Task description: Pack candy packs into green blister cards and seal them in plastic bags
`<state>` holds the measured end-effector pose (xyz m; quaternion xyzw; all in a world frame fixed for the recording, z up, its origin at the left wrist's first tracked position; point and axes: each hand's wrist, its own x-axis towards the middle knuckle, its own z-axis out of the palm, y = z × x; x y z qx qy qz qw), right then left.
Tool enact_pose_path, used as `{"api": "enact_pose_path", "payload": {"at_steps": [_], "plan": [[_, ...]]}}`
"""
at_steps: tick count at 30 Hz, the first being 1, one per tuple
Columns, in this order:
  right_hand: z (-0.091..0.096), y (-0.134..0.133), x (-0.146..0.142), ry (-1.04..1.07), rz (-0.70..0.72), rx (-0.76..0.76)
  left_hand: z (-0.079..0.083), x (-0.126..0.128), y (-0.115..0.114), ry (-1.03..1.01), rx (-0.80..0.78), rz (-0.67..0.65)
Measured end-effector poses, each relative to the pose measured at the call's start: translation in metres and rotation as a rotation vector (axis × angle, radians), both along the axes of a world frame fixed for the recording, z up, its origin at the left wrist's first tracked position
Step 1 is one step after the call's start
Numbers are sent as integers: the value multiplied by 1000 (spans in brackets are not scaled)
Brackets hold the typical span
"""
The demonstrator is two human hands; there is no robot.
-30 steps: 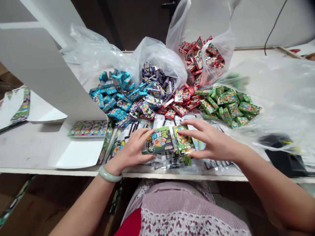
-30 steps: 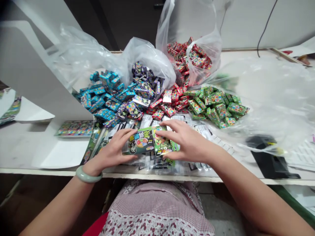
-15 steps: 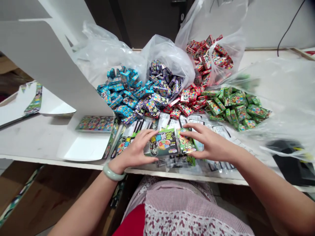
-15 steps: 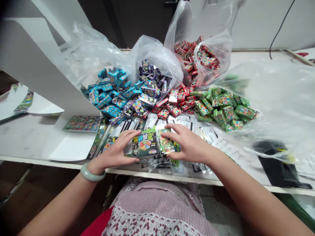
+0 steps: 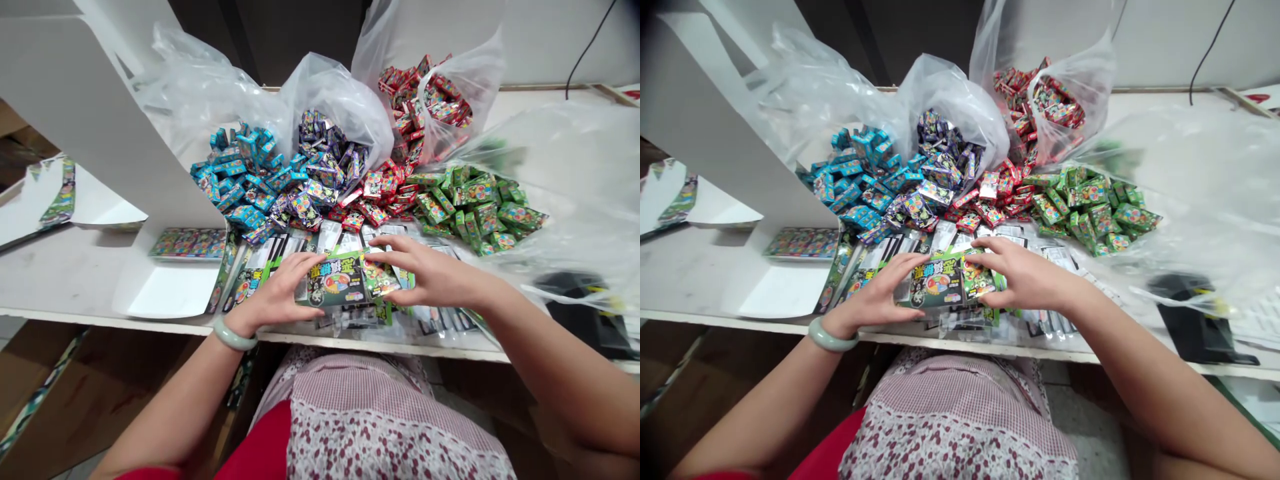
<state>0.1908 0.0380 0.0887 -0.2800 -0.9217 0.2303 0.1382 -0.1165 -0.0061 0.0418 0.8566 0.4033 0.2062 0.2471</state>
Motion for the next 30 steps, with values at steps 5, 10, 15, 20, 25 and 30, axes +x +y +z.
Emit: {"api": "enact_pose_path", "payload": {"at_steps": [5,10,15,20,25,30], "plan": [[-2,-4,-1,2,-64,-20,-1,-1,1,-3,-31,-9],[-8,-5,-7,-32,-116,-11,-3,-1,3,9,-56,13],[-16,-2,-11,-36,-76,-57,-4,0,3,25,-40,23],[-21,-8,-11,105,-115,-43,-6,-1,-3,31,46,87],[-36,-19,-23,104,-222,22,-12,1,-8,46,136,151],[-46,-31,-40,150,-255,-64,-16,5,-8,35,148,179]]}}
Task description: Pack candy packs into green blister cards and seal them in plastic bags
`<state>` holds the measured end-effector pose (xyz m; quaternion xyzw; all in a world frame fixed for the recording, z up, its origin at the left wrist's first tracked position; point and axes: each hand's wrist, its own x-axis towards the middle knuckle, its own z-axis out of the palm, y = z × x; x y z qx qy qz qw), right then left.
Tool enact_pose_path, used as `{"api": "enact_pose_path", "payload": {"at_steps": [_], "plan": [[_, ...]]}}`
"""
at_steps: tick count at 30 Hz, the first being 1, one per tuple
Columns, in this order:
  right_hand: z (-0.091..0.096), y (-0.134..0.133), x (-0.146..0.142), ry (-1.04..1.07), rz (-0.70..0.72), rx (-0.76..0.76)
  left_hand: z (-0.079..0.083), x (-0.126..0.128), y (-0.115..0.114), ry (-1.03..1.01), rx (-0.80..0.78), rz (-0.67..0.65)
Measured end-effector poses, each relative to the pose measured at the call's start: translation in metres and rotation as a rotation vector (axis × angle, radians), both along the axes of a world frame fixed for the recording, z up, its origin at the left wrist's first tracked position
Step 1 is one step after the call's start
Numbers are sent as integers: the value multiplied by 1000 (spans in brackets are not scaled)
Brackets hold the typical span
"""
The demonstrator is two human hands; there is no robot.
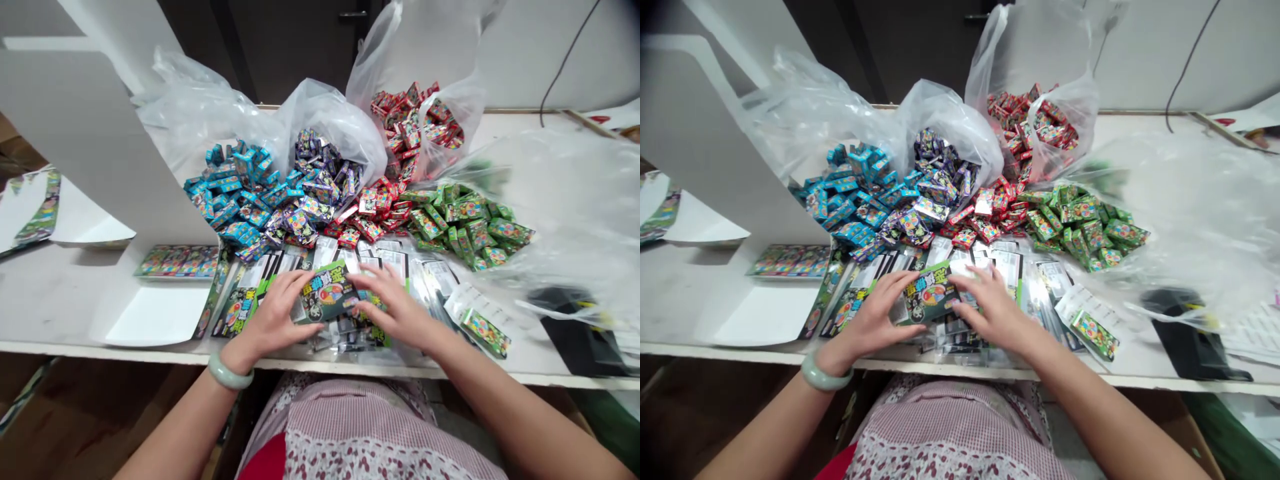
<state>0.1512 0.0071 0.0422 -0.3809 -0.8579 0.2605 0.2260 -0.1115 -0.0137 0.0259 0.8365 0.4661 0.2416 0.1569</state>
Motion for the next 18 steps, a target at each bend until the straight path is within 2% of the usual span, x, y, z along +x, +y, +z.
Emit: {"api": "enact_pose_path", "payload": {"at_steps": [2,4,8,12,15,18], "plan": [[-3,3,-3,31,30,-41,-2,-3,0,13,1,-7],[-6,18,-1,78,-34,-69,-3,-11,1,34,-3,26],[-14,86,10,21,-442,-54,0,-28,1,65,26,102],[-27,151,5,-100,-584,-81,3,-28,-2,59,42,84],[-38,170,-4,-156,-646,-126,2,-28,-4,53,35,100],[-43,168,-3,-136,-614,-192,0,-35,-4,46,44,119]]}}
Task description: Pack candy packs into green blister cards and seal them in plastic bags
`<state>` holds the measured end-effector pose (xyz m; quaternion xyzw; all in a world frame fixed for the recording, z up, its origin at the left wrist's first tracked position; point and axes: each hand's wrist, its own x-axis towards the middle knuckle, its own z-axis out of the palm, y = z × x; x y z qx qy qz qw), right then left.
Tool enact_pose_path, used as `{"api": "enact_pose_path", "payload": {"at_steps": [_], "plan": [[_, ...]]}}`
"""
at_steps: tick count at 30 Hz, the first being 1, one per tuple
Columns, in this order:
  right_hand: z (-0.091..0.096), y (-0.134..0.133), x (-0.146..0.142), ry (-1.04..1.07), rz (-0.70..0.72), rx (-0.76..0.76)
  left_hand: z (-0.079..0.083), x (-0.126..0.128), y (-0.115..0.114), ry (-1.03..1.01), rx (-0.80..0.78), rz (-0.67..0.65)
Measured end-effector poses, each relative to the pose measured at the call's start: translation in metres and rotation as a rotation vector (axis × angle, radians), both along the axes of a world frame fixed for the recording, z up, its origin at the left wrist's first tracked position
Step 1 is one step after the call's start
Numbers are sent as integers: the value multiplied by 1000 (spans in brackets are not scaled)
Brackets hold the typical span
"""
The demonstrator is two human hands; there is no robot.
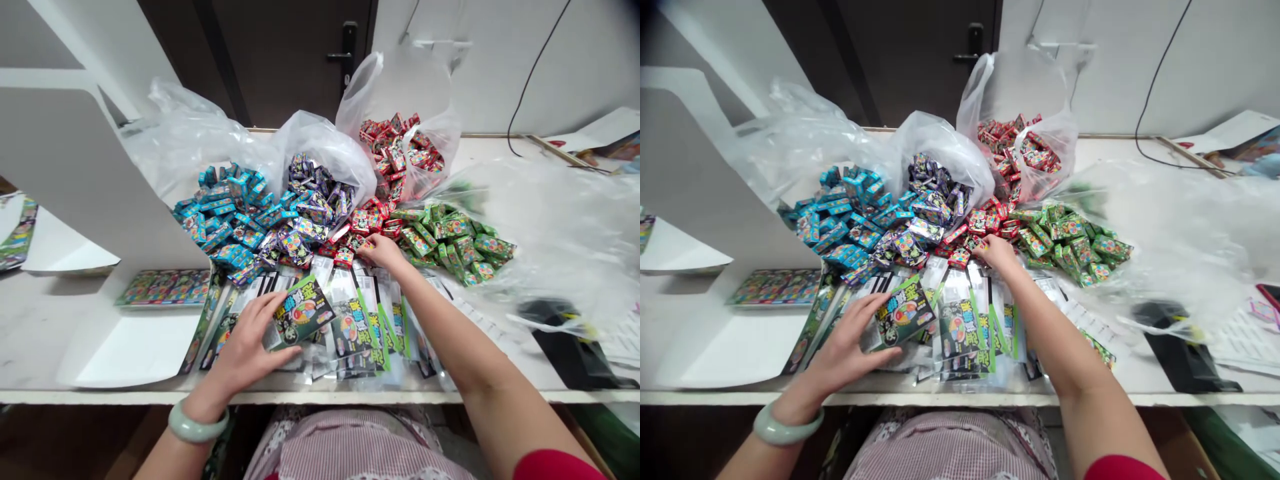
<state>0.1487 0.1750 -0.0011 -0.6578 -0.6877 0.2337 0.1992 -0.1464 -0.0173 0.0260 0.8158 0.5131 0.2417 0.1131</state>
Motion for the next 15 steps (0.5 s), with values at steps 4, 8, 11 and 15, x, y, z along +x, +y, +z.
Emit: {"api": "enact_pose_path", "payload": {"at_steps": [4,8,11,15], "plan": [[8,-22,18,126,157,-28,-1,-11,2,-8,9,20],[27,-46,36,174,459,-126,-4,-12,4,-3,-13,14],[38,-55,40,41,714,-170,-7,-7,3,-6,-31,-3],[38,-73,39,-143,465,153,-7,-3,0,-1,-61,-45]]}}
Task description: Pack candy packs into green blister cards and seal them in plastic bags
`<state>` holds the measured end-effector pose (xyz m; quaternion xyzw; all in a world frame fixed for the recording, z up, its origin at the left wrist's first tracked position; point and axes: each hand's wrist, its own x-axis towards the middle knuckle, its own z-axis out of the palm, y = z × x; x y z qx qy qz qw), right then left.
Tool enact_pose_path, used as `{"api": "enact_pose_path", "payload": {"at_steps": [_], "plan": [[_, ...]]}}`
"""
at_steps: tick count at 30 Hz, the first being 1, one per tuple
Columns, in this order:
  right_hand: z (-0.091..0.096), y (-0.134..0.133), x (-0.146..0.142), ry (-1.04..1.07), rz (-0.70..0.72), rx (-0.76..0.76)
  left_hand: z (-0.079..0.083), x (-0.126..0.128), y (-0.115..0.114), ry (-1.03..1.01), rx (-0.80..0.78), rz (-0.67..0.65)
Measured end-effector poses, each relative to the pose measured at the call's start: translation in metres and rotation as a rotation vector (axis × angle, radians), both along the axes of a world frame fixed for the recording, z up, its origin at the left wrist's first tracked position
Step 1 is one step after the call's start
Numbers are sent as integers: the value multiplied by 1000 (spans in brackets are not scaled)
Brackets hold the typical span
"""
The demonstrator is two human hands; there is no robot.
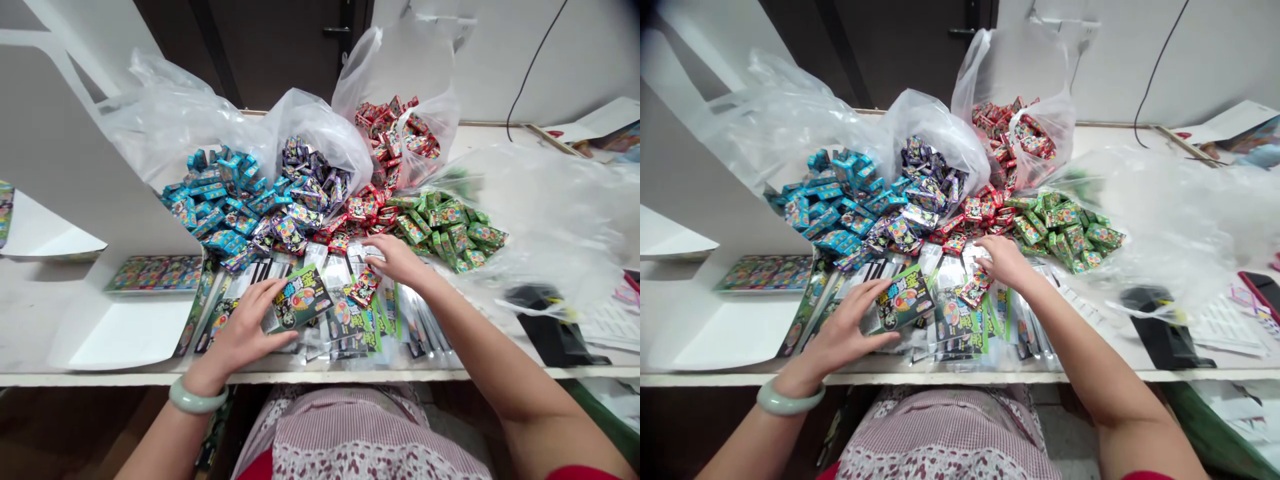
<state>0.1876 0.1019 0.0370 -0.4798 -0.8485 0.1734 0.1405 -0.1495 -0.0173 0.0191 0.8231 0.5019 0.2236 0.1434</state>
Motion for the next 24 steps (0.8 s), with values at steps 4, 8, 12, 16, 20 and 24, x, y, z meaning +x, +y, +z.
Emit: {"api": "enact_pose_path", "payload": {"at_steps": [4,8,12,16,20,24], "plan": [[-20,-41,1,-59,-78,12,1,-2,-3,10,23,-4],[-31,-69,-3,-46,-135,32,0,3,-3,8,36,-43],[7,-74,-7,202,-49,213,3,10,-4,-10,27,-59],[55,-78,-12,94,379,150,7,14,-7,-33,33,-93],[67,-75,-18,-103,458,107,11,15,-10,-38,25,-118],[63,-66,-22,-210,498,141,12,16,-11,-14,-28,-160]]}}
